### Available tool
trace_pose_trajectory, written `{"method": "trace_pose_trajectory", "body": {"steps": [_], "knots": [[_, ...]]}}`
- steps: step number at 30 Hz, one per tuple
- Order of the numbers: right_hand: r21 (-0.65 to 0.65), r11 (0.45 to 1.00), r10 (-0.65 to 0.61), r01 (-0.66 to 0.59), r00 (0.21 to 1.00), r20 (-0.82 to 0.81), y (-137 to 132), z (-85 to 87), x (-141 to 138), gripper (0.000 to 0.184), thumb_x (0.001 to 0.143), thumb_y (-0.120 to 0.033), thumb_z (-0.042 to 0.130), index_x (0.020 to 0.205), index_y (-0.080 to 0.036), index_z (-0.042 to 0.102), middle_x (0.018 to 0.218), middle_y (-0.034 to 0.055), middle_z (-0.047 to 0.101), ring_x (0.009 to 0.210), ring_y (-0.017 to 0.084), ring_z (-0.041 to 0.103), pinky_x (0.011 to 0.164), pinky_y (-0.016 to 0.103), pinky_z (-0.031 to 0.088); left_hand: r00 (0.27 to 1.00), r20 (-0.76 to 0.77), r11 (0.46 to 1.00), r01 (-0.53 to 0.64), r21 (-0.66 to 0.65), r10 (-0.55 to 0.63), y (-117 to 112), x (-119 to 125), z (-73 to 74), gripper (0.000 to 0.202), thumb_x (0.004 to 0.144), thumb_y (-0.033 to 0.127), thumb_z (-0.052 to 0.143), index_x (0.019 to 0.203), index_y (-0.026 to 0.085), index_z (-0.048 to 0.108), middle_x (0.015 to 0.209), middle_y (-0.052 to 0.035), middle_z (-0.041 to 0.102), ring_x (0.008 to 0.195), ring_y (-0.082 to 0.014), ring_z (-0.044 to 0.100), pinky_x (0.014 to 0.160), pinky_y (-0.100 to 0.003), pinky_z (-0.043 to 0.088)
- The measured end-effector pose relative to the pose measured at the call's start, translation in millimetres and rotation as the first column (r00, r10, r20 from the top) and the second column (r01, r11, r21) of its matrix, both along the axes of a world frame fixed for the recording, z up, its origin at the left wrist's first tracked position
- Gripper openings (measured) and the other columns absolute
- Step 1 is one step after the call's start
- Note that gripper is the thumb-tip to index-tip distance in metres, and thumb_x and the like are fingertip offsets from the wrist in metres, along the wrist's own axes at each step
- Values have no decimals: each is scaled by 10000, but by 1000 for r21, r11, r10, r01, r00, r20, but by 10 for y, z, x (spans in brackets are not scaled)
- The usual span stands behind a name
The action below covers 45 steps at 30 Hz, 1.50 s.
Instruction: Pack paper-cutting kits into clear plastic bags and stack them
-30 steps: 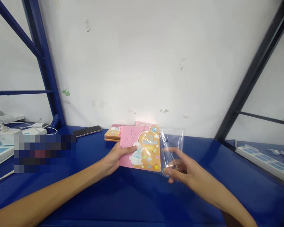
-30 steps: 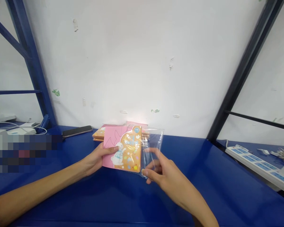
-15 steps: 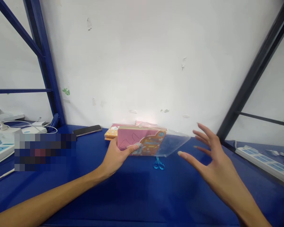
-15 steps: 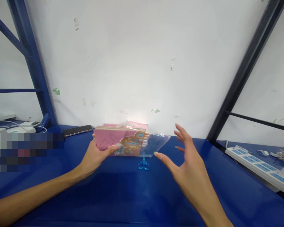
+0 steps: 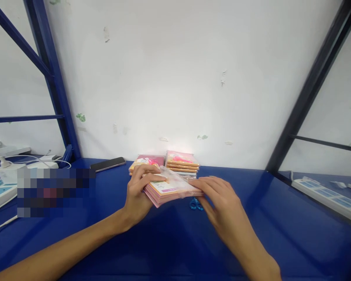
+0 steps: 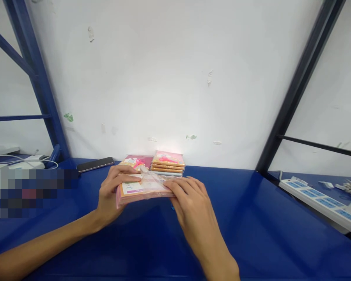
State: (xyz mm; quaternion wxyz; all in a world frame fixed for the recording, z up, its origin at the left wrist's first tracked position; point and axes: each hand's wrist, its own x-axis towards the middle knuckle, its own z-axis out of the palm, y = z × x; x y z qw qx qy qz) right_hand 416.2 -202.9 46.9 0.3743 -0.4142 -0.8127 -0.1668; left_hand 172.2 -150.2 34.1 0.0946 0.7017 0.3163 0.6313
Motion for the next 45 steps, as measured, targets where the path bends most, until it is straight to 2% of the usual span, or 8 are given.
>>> {"method": "trace_pose_trajectory", "body": {"steps": [5,9,12,15,18,27,34,45], "knots": [[40,998,-36,45,980,-194,-38,-32,-92,280,1010,-190,508,1163,-283,724,1067,47,802,951,248,745,1000,458,523,991,-4,981,-129,145,131,50,0,-37,403,641,392,931,989,319,742,1151,-76,639,1109,-307,580,1020,-453,451],[-102,975,-220,196,811,-542,-97,40,-92,211,971,-395,614,995,-250,765,929,52,796,879,282,733,826,391,564,983,166,979,-101,174,72,52,35,17,741,657,335,931,1289,321,546,1339,-87,546,1265,-306,538,1070,-435,443],[-272,961,-189,-61,576,-796,-89,110,-93,317,908,-499,694,1016,-205,746,985,63,799,924,297,735,793,364,574,992,123,999,40,14,-41,5,59,39,635,796,319,838,1356,301,539,1384,-89,565,1293,-294,537,1092,-404,423],[-183,903,-46,-389,335,-941,-34,126,-122,455,871,-522,739,1190,-199,713,1192,104,774,1140,317,698,933,406,568,975,68,960,218,-175,-210,-35,69,20,487,907,343,722,1372,278,592,1347,-87,638,1255,-289,575,1072,-379,435],[-145,850,-23,-507,240,-971,21,100,-149,466,853,-487,774,1224,-214,702,1261,105,752,1214,306,672,1033,440,531,962,90,927,272,-257,-257,-40,76,-5,305,937,384,674,1206,247,714,1174,-73,720,1105,-274,639,999,-354,474],[-216,768,-50,-604,280,-959,99,21,-88,411,856,-487,778,1193,-258,725,1273,64,747,1208,292,674,1019,417,543,964,180,920,243,-308,-194,15,114,-51,234,908,417,699,959,188,714,894,-40,730,849,-203,683,806,-287,542],[-238,728,-97,-643,247,-964,101,17,-61,508,839,-509,791,1268,-249,710,1265,77,754,1187,319,687,1008,458,548,956,224,922,251,-294,-189,37,101,-91,468,907,388,723,1330,196,662,1094,-67,754,983,-206,729,896,-310,578],[-303,769,-131,-564,324,-937,53,49,-121,454,817,-541,800,1125,-211,753,1178,98,782,1076,312,723,882,396,582,963,176,923,251,-293,-206,32,104,-67,437,937,397,691,1335,221,655,1229,-86,730,998,-215,725,916,-324,570]]}}
